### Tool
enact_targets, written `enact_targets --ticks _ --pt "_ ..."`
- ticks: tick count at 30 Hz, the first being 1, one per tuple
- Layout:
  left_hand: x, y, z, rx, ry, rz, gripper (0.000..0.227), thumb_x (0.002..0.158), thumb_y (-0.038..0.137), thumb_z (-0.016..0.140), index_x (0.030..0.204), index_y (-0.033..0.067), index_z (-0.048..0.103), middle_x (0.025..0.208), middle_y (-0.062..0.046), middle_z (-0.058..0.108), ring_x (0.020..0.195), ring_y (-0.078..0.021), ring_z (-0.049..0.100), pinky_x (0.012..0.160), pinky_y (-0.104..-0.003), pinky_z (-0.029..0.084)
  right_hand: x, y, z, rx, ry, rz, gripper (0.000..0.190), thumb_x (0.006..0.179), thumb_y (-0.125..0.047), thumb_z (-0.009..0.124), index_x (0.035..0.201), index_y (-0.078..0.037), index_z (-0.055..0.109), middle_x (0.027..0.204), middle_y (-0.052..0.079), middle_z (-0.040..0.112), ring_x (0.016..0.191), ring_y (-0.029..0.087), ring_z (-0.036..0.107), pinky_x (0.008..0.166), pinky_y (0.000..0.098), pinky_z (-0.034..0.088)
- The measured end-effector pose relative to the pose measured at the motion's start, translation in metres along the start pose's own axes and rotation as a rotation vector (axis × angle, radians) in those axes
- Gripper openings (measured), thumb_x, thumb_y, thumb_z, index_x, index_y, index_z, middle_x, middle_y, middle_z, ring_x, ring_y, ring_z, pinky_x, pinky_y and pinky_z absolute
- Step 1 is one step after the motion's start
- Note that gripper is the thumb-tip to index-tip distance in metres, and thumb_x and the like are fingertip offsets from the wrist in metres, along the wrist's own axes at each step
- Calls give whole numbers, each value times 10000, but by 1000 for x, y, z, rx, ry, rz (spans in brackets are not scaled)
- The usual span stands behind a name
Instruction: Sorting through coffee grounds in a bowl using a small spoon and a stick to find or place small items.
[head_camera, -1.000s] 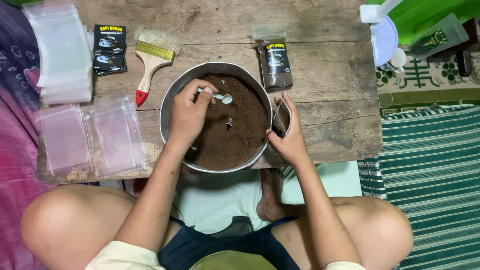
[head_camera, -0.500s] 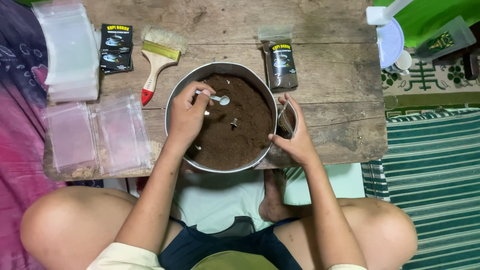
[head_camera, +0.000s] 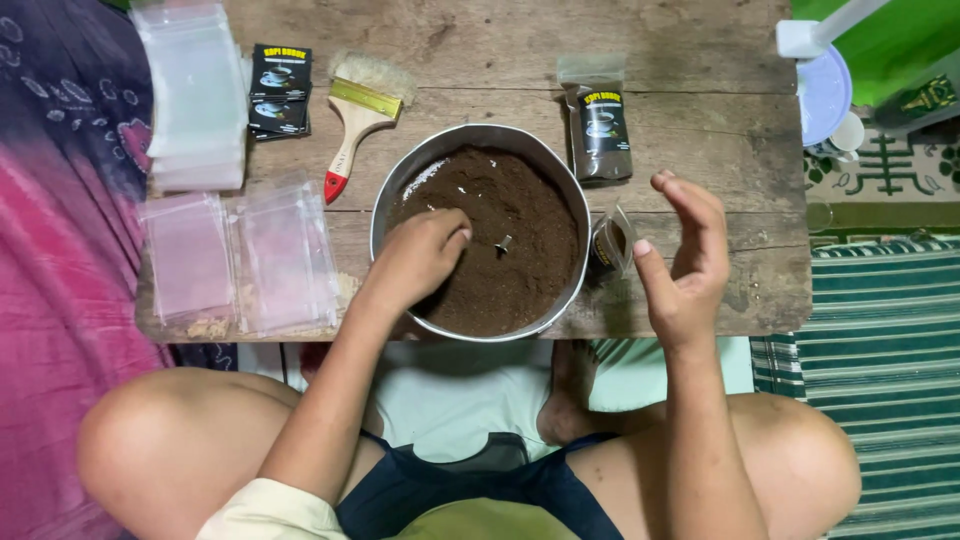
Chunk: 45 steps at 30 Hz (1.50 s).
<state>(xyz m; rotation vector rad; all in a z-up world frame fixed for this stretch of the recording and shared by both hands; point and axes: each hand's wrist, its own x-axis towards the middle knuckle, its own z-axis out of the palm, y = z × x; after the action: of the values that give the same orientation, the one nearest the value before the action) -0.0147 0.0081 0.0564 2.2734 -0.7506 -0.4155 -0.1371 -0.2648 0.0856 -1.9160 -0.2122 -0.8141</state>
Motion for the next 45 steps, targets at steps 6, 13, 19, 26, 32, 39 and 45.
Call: enact_targets --ticks 6,13,19,26,32,39,45 --pt "-6 -16 23 -100 0 35 178 938 159 610 999 66 750 963 -219 735 990 -451 687 880 -547 547 -21 6 42 -313 -136 -410 217 788 -101 733 978 -137 832 998 39 775 932 260 756 832 414 612" --pt "-27 -3 -9 -185 42 -37 183 959 195 622 1044 109 758 953 -186 733 996 -407 702 863 -505 555 -18 -10 108 -594 -203 -133 490 831 -53 762 1312 -103 682 1201 143 645 1077 369 653 883 477 564" --pt "-32 17 2 -302 -299 -111 194 906 117 629 990 87 801 930 -189 792 947 -387 748 881 -479 565 -15 15 105 -463 -365 495 217 937 -144 702 1137 -183 775 959 93 726 903 365 714 734 476 584" --pt "-3 -24 28 -147 33 -60 163 914 142 650 986 129 796 913 -149 766 927 -381 736 803 -469 592 9 18 103 -497 -401 549 210 921 -232 715 1113 -251 799 915 46 730 902 295 729 762 426 601" --pt "2 -6 -10 -147 51 -132 174 924 193 625 961 121 778 875 -165 746 919 -397 721 783 -498 568 17 15 102 -447 -577 631 180 921 -247 695 1055 -208 809 896 103 762 904 370 732 757 484 579" --pt "17 -4 -9 -227 -119 -120 190 901 137 615 950 89 793 925 -237 766 971 -480 705 838 -547 559 19 37 112 -565 -530 428 196 954 -297 702 1116 -264 807 917 49 748 868 321 738 711 464 607" --pt "40 -26 -5 -206 264 -62 179 969 198 606 1030 134 761 933 -139 741 982 -350 720 841 -445 576 26 42 118 -525 -346 283 209 1001 -187 696 1187 -183 791 1051 89 735 978 359 721 766 459 601"
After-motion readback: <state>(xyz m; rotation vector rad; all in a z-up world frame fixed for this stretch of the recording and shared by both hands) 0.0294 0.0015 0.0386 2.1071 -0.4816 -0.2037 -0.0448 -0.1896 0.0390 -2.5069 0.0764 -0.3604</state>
